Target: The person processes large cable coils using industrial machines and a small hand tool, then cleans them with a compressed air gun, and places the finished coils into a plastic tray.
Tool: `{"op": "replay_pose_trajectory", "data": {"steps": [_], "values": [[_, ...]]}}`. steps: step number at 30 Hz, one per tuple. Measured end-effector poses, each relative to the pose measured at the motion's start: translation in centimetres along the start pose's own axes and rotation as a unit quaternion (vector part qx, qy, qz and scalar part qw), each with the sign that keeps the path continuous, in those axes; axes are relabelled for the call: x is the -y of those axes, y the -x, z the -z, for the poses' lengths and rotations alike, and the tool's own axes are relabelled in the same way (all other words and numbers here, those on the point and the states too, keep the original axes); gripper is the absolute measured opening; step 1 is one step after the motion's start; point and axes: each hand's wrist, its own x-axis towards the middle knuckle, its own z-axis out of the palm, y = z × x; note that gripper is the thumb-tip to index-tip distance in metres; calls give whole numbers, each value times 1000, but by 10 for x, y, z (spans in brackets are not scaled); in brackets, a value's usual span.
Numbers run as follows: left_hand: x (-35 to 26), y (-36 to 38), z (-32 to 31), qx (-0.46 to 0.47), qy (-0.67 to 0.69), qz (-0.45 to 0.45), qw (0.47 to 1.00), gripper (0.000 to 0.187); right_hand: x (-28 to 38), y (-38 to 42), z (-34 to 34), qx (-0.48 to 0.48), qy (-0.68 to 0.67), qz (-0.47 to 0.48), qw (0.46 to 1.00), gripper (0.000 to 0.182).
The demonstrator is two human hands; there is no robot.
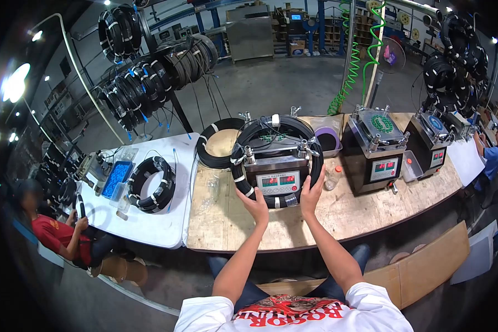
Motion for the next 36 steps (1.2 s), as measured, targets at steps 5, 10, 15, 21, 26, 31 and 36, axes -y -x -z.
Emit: {"op": "replay_pose_trajectory", "data": {"steps": [5,10,15,21,26,31,36], "values": [[3,-5,3,15,-2,-72,997,72,-16,-16,9,10,-73,-59,996,50],[-8,-3,5,26,22,-57,998,71,-6,-83,18,43,-79,-77,993,43],[-11,-5,5,23,9,-63,998,70,-6,-163,-2,186,-60,-49,980,54],[0,-9,6,17,9,-84,996,73,-15,-161,-18,183,-23,-66,981,66],[14,-42,34,85,55,53,993,65,-9,-159,-16,171,-8,-53,984,65],[-16,-127,26,153,235,223,933,60,3,-157,-14,169,-7,-66,983,63],[-50,-189,11,239,219,387,863,35,8,-155,-13,158,-24,-45,986,63]]}}
